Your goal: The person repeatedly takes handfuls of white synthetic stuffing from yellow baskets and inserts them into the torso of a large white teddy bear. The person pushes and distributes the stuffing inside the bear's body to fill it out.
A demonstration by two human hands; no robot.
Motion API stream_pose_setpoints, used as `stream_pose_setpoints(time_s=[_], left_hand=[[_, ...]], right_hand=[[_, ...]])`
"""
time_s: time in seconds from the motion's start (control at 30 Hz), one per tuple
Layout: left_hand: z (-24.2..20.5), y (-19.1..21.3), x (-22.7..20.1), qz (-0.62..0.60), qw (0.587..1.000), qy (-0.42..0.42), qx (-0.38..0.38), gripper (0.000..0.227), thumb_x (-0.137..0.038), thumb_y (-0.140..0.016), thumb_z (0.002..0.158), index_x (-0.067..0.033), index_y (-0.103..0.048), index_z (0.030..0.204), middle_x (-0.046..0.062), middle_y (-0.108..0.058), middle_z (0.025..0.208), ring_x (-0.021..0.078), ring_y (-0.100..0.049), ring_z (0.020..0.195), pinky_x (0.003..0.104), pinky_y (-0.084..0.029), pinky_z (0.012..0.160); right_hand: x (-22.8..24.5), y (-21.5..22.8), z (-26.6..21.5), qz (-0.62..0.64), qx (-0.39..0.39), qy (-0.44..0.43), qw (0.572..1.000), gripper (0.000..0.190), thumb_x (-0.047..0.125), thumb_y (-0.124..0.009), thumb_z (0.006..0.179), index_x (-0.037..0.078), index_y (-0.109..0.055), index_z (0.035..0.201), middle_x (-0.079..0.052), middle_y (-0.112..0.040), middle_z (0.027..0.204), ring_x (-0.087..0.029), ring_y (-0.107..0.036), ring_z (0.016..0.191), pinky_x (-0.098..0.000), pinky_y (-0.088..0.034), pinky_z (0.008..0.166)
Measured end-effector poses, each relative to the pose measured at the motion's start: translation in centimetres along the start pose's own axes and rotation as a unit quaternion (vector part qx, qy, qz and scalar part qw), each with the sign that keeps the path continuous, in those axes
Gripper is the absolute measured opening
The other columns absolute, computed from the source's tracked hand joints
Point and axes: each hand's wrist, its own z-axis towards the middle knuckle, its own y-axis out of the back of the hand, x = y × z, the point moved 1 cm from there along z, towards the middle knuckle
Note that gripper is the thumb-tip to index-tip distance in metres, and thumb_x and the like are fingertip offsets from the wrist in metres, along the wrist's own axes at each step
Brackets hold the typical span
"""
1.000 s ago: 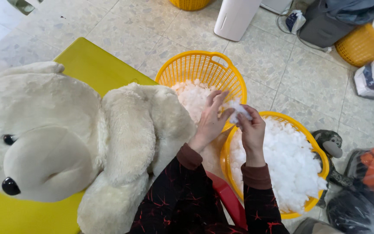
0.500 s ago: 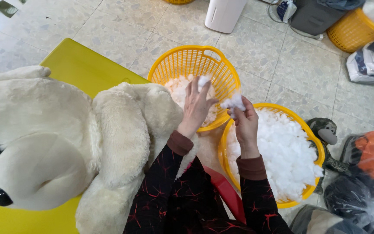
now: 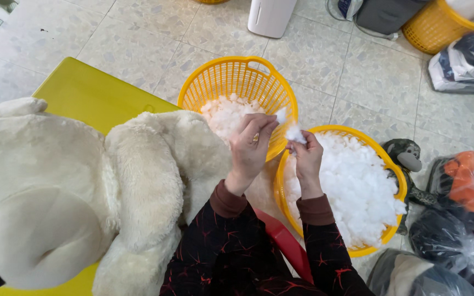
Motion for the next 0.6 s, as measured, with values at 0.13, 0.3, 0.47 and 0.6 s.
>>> stream_pose_setpoints(time_s=[0.13, 0.3, 0.47, 0.6], left_hand=[[1.8, -0.3, 1.8, 0.227, 0.967, -0.095, 0.071, 0.033, -0.009, -0.073, 0.088, -0.0047, -0.068, 0.12, 0.016, -0.063, 0.124, 0.0336, -0.067, 0.109, 0.04, -0.057, 0.091], [0.3, -1.6, 4.6, 0.205, 0.959, -0.045, 0.19, 0.062, -0.018, -0.078, 0.077, -0.0029, -0.059, 0.134, 0.028, -0.048, 0.137, 0.0463, -0.056, 0.117, 0.051, -0.051, 0.09], [-1.8, -2.7, 3.9, 0.127, 0.951, -0.011, 0.281, 0.028, -0.005, -0.071, 0.092, -0.0107, -0.07, 0.119, 0.01, -0.069, 0.113, 0.0323, -0.07, 0.102, 0.04, -0.058, 0.086], [-0.2, -1.6, 2.1, 0.082, 0.975, -0.115, 0.171, 0.032, 0.005, -0.066, 0.088, -0.0042, -0.068, 0.118, 0.011, -0.065, 0.106, 0.0289, -0.07, 0.097, 0.036, -0.059, 0.085]], right_hand=[[0.9, 0.3, -0.8, -0.039, 0.027, 0.017, 0.999, 0.034, -0.008, -0.058, 0.093, -0.003, -0.063, 0.127, -0.01, -0.071, 0.095, -0.012, -0.067, 0.077, -0.0237, -0.053, 0.068], [4.4, -0.3, -1.3, -0.142, 0.082, 0.113, 0.98, 0.043, -0.013, -0.05, 0.088, -0.002, -0.068, 0.126, -0.006, -0.065, 0.112, -0.011, -0.067, 0.087, -0.0231, -0.055, 0.07], [4.7, -0.1, -1.3, -0.08, 0.076, 0.118, 0.987, 0.039, -0.012, -0.051, 0.091, -0.002, -0.07, 0.123, -0.006, -0.07, 0.099, -0.01, -0.061, 0.076, -0.0225, -0.05, 0.067], [3.2, -0.1, 0.4, -0.059, 0.034, 0.101, 0.993, 0.025, -0.008, -0.056, 0.099, -0.002, -0.071, 0.118, -0.005, -0.07, 0.089, -0.009, -0.062, 0.075, -0.0215, -0.049, 0.068]])
